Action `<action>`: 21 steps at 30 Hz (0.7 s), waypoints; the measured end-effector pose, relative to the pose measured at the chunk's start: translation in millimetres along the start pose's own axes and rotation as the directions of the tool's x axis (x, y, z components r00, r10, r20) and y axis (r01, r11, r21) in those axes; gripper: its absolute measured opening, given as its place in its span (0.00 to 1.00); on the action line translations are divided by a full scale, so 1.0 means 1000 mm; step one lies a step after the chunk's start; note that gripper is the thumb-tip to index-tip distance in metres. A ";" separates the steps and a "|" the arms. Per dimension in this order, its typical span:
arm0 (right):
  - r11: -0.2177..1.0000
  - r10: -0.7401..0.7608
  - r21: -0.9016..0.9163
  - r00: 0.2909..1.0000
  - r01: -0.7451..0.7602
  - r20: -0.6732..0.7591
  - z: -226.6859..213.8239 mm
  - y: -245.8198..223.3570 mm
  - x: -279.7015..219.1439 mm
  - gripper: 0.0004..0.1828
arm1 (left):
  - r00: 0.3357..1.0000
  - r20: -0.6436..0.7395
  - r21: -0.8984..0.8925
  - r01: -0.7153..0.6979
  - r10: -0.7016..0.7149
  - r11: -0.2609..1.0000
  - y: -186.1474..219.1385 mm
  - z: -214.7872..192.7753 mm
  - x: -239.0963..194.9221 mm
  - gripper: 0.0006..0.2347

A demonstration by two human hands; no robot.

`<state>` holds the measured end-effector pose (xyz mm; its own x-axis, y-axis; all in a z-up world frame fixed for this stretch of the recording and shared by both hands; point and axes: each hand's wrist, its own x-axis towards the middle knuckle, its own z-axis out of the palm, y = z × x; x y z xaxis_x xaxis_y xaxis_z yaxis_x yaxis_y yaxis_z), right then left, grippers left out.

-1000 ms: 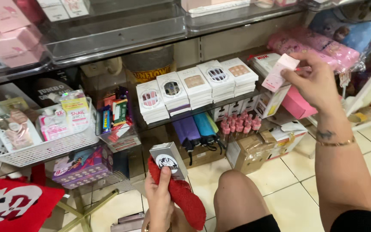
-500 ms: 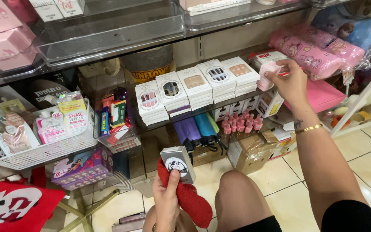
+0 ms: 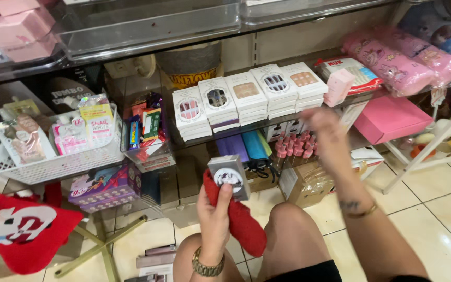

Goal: The person cleans multiple cosmetic products by hand using a red cloth, picking them up from the floor and placing them onto a display shelf.

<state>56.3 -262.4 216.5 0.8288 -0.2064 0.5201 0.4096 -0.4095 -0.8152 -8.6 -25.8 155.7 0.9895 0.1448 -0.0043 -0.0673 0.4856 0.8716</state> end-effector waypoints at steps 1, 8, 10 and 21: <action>1.000 -0.001 0.002 1.000 0.001 0.011 0.015 -0.009 -0.012 0.24 | 1.000 -0.011 -0.003 -0.002 0.002 1.000 0.001 0.004 0.001 0.18; 0.495 0.069 0.685 0.810 -0.535 0.582 0.109 0.008 -0.063 0.35 | 0.954 0.078 0.286 -0.298 0.288 0.911 0.022 0.025 -0.007 0.14; 0.321 0.128 0.787 0.848 -0.526 0.514 0.120 0.004 -0.064 0.31 | 0.904 0.118 0.305 -0.427 0.411 0.851 0.027 0.022 -0.006 0.12; 0.204 0.366 0.706 0.722 -0.678 0.587 0.113 -0.029 -0.060 0.31 | 0.673 0.213 0.590 -0.667 0.708 0.456 0.037 -0.010 0.012 0.12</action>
<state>38.0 -138.0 180.5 0.9722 0.2227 -0.0725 -0.2088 0.6841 -0.6989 -0.1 2.5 183.0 0.6456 0.2578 0.7188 -0.6146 -0.3833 0.6895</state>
